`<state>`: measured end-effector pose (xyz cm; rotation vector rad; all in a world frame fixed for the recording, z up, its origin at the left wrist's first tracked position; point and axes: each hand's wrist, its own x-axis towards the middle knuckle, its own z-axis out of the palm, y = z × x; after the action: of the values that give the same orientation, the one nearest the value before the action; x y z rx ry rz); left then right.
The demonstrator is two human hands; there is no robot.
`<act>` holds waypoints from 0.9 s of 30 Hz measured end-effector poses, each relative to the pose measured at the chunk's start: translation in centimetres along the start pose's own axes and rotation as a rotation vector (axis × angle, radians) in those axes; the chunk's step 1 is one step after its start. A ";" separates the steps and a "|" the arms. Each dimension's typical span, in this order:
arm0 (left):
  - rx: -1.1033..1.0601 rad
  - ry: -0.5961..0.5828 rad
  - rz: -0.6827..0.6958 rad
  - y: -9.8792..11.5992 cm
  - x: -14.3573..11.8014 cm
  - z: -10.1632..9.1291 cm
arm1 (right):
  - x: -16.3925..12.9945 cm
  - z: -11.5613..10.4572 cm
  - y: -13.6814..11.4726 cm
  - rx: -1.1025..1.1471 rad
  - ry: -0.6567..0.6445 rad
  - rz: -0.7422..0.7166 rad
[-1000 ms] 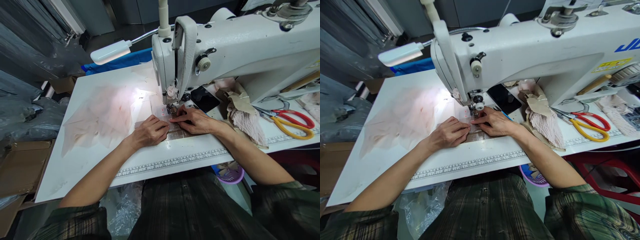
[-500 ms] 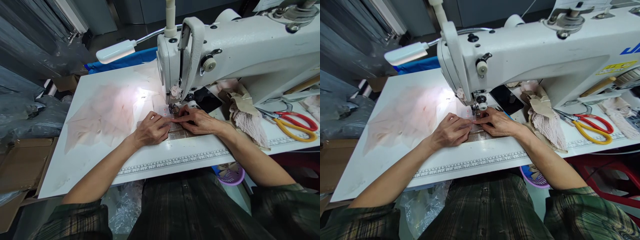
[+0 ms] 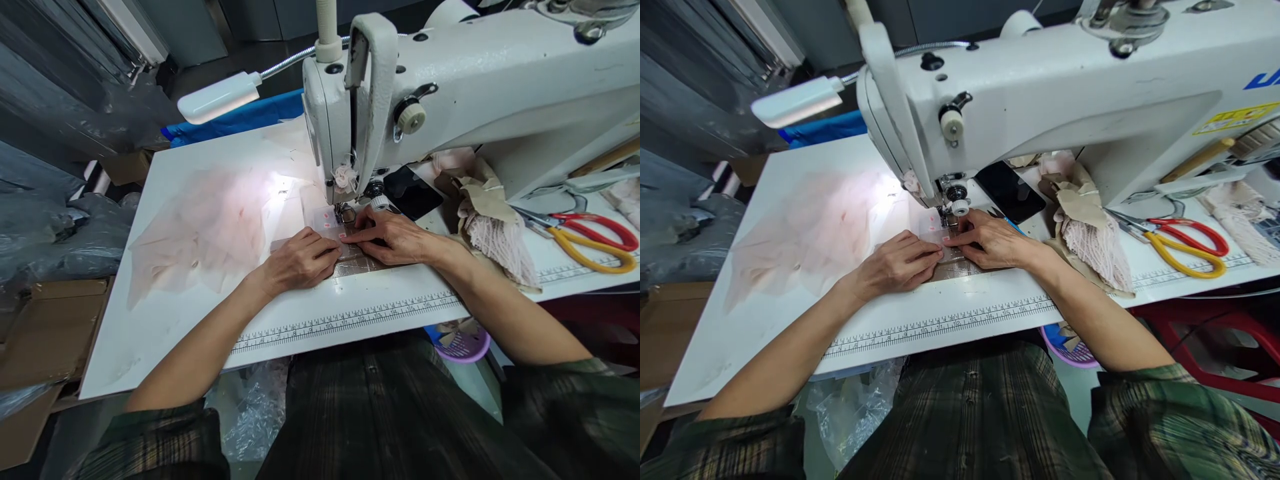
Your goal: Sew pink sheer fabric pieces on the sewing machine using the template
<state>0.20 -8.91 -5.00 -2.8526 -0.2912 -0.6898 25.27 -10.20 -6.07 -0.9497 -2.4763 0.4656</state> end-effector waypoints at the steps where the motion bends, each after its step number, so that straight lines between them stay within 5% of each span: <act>1: 0.007 -0.003 -0.002 0.0 0.0 0.0 | 0.0 0.0 0.0 0.000 0.001 0.002; 27: -0.039 -0.177 -0.069 -0.3 0.7 -1.2 | 0.0 0.3 -0.8 -0.118 -0.023 0.095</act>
<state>0.21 -8.75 -3.62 -2.9579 -0.4092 -0.4591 24.67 -10.78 -6.01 -1.1187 -2.5108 0.3661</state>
